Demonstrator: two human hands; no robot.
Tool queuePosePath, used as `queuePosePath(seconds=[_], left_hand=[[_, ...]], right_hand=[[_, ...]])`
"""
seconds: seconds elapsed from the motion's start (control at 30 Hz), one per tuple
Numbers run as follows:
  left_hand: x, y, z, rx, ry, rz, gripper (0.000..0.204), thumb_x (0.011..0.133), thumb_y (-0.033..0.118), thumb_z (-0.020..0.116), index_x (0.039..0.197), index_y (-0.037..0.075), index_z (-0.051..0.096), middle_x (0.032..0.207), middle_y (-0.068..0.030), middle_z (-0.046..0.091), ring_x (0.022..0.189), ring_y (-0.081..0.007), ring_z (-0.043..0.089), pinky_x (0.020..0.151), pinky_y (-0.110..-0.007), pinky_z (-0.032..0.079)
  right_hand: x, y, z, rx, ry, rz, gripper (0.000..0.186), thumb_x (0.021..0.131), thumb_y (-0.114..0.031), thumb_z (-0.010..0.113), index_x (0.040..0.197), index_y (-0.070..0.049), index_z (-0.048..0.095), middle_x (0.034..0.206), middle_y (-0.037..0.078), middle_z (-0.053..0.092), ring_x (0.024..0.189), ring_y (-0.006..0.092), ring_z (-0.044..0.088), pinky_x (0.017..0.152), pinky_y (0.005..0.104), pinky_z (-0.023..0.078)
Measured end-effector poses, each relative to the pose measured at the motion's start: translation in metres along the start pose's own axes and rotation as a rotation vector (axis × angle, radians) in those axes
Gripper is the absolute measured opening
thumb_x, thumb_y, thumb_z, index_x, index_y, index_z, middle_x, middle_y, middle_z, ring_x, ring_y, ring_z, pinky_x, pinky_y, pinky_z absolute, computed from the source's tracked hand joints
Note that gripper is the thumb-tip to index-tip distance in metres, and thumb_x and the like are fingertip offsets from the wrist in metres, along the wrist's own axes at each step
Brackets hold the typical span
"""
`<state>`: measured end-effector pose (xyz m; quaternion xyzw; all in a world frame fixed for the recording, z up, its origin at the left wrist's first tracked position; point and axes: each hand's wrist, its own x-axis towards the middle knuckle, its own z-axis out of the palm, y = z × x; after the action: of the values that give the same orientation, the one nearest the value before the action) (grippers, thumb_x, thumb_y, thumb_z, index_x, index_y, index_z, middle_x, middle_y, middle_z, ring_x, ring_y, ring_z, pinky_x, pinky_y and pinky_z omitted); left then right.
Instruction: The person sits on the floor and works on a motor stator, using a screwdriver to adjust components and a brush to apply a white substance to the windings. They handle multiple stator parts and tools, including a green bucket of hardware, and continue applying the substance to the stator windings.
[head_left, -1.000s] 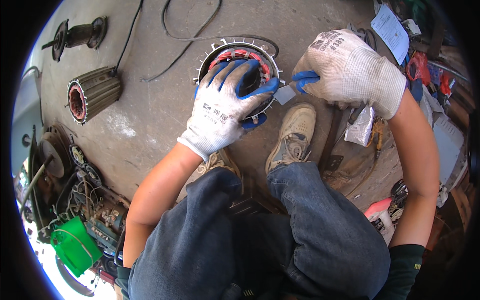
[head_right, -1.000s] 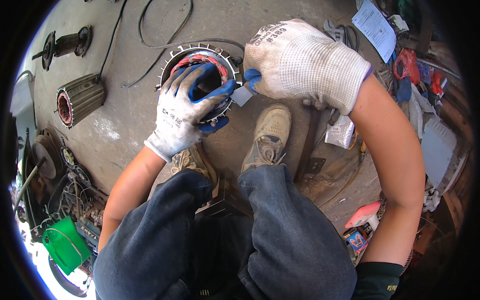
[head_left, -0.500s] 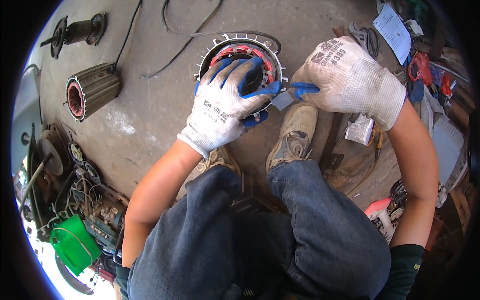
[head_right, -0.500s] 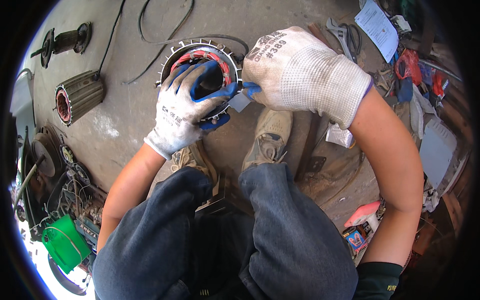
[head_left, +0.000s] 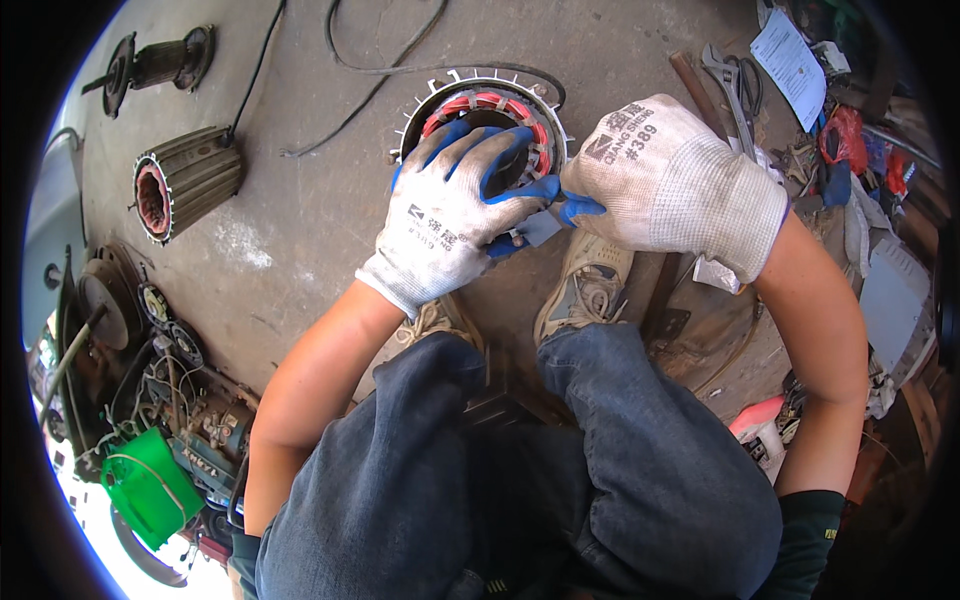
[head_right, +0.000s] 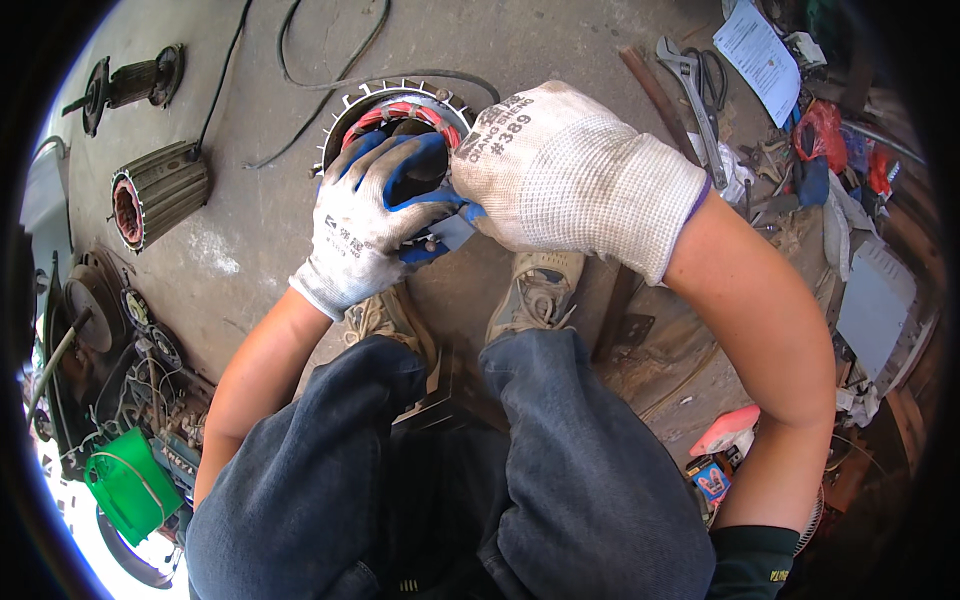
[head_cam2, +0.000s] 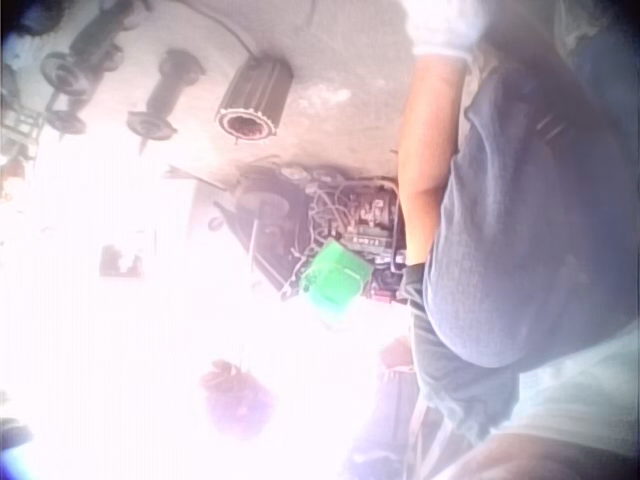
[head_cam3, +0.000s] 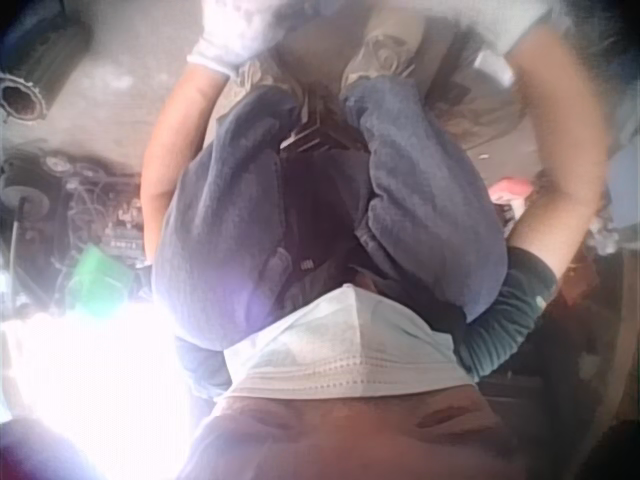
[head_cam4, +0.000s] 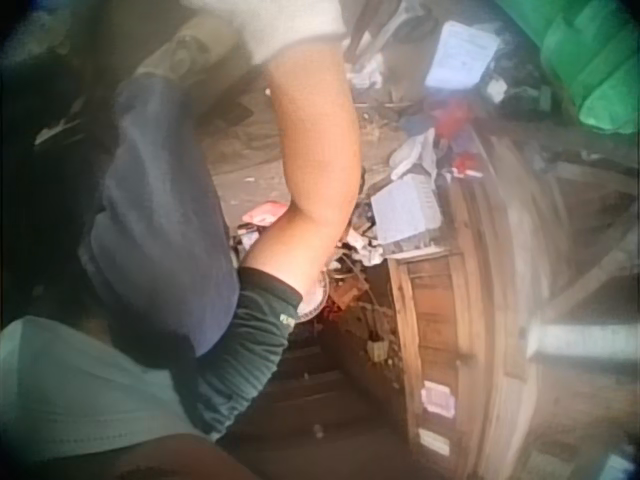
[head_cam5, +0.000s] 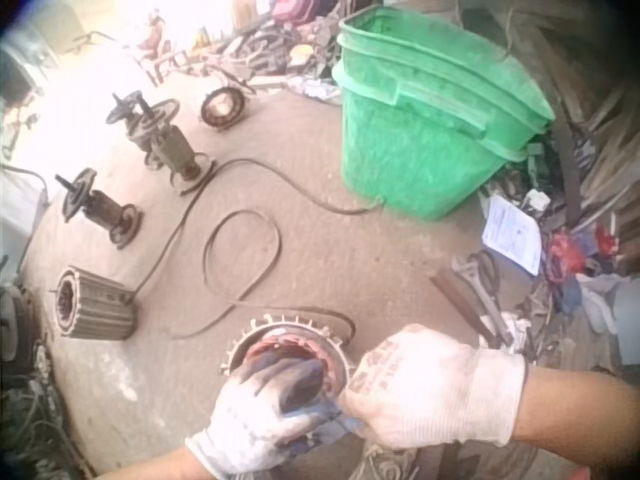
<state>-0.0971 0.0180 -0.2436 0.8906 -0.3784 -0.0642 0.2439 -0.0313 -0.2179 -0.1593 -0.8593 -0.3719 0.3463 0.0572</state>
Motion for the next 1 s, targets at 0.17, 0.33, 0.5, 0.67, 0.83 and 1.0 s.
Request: queuePosePath(seconds=[0.17,0.33,0.5,0.67,0.83,1.0], left_hand=[[0.001,0.004,0.001,0.007,0.036,-0.032,0.055,0.07,0.033,0.086,0.124,0.031,0.075,0.14,-0.0118,0.062,0.132,-0.0335,0.059,0.117,-0.057,0.042],[0.001,0.001,0.0,-0.018,0.002,-0.023,0.058,0.073,0.033,0.085,0.13,0.027,0.071,0.141,-0.0109,0.062,0.132,-0.0321,0.059,0.118,-0.056,0.041],[-0.001,0.0,0.002,-0.028,0.024,-0.019,0.063,0.075,0.033,0.085,0.135,0.024,0.068,0.141,-0.0115,0.062,0.131,-0.0326,0.06,0.117,-0.055,0.043],[-0.003,0.0,0.002,-0.086,0.072,-0.02,0.073,0.077,0.038,0.085,0.143,0.019,0.062,0.142,-0.0123,0.061,0.131,-0.0332,0.06,0.118,-0.053,0.042],[-0.005,-0.001,0.0,-0.126,0.074,-0.043,0.081,0.076,0.044,0.086,0.146,0.013,0.059,0.144,-0.013,0.06,0.132,-0.0328,0.059,0.119,-0.052,0.041],[-0.006,0.0,-0.003,-0.16,0.053,-0.071,0.087,0.072,0.052,0.088,0.146,0.016,0.06,0.143,-0.0109,0.062,0.133,-0.0369,0.058,0.119,-0.056,0.04]], right_hand=[[-0.003,0.005,-0.006,-0.048,0.018,0.077,0.03,0.088,-0.035,0.076,0.103,-0.01,0.08,0.09,0.013,0.077,0.093,0.0289,0.077,0.088,0.0429,0.059],[-0.001,-0.003,-0.001,0.011,0.081,-0.027,0.027,0.088,-0.033,0.076,0.099,-0.008,0.078,0.087,0.013,0.076,0.091,0.0292,0.076,0.088,0.0424,0.059],[-0.025,0.021,-0.027,0.145,0.049,0.33,0.027,0.087,-0.028,0.078,0.102,-0.005,0.078,0.087,0.013,0.077,0.086,0.0273,0.078,0.083,0.0411,0.061],[-0.044,0.033,-0.047,0.202,0.027,0.35,0.046,0.07,-0.014,0.09,0.113,-0.006,0.077,0.105,0.015,0.077,0.095,0.0291,0.076,0.086,0.0411,0.06],[-0.032,0.029,-0.047,0.114,0.013,0.16,0.041,0.075,-0.01,0.082,0.115,-0.004,0.072,0.111,0.016,0.072,0.113,0.0372,0.067,0.101,0.0455,0.052],[-0.015,0.042,-0.034,-0.185,0.127,-0.167,0.055,0.067,-0.018,0.087,0.118,-0.01,0.069,0.115,0.01,0.071,0.117,0.0317,0.066,0.11,0.0472,0.047]])
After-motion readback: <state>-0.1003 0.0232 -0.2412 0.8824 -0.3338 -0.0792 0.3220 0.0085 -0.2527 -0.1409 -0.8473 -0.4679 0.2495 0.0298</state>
